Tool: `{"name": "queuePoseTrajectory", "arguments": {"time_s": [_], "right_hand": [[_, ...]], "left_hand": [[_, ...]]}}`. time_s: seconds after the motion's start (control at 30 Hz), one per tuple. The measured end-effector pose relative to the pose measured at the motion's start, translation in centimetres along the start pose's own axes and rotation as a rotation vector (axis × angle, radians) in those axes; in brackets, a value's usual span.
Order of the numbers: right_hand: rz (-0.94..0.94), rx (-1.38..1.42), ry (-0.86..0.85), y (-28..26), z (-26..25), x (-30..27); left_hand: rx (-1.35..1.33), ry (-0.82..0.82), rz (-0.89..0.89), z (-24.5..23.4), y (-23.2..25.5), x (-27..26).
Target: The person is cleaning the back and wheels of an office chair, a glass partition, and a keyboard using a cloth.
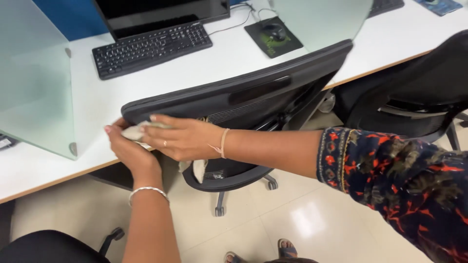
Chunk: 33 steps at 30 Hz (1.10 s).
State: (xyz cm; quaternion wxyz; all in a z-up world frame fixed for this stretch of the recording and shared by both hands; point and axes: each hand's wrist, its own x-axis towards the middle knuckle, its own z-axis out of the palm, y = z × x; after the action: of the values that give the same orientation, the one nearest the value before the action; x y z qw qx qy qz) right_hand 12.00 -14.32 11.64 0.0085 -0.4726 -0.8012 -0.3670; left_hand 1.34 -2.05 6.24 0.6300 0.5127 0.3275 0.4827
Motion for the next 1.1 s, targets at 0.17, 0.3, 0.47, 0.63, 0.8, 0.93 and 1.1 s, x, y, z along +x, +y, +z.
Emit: {"name": "queuePoseTrajectory", "arguments": {"time_s": [0.17, 0.3, 0.47, 0.63, 0.8, 0.93, 1.1], "right_hand": [[0.263, -0.031, 0.068, 0.6, -4.7, 0.9], [0.541, 0.036, 0.084, 0.4, -7.1, -1.3], [0.689, 0.050, 0.028, -0.1, -6.6, -0.1], [0.680, 0.023, -0.048, -0.4, -4.4, 3.4], [0.688, 0.073, 0.002, 0.7, -5.1, -1.0], [0.765, 0.043, 0.068, 1.6, -8.4, -7.4], [0.920, -0.009, 0.081, 2.8, -9.7, -10.9]], "left_hand": [[-0.079, -0.075, 0.204, 1.4, 3.9, 0.4], [-0.049, -0.112, 0.213, 2.2, 5.8, -0.7], [0.162, -0.060, 0.106, 2.9, 7.4, -2.6], [0.153, -0.066, 0.123, 3.1, 6.6, -2.7], [0.563, -0.036, 0.469, 3.6, 5.8, -3.8], [0.674, -0.054, 0.727, 7.4, 8.3, -7.2], [0.851, -0.224, 0.933, 13.0, 8.8, -9.1]]}}
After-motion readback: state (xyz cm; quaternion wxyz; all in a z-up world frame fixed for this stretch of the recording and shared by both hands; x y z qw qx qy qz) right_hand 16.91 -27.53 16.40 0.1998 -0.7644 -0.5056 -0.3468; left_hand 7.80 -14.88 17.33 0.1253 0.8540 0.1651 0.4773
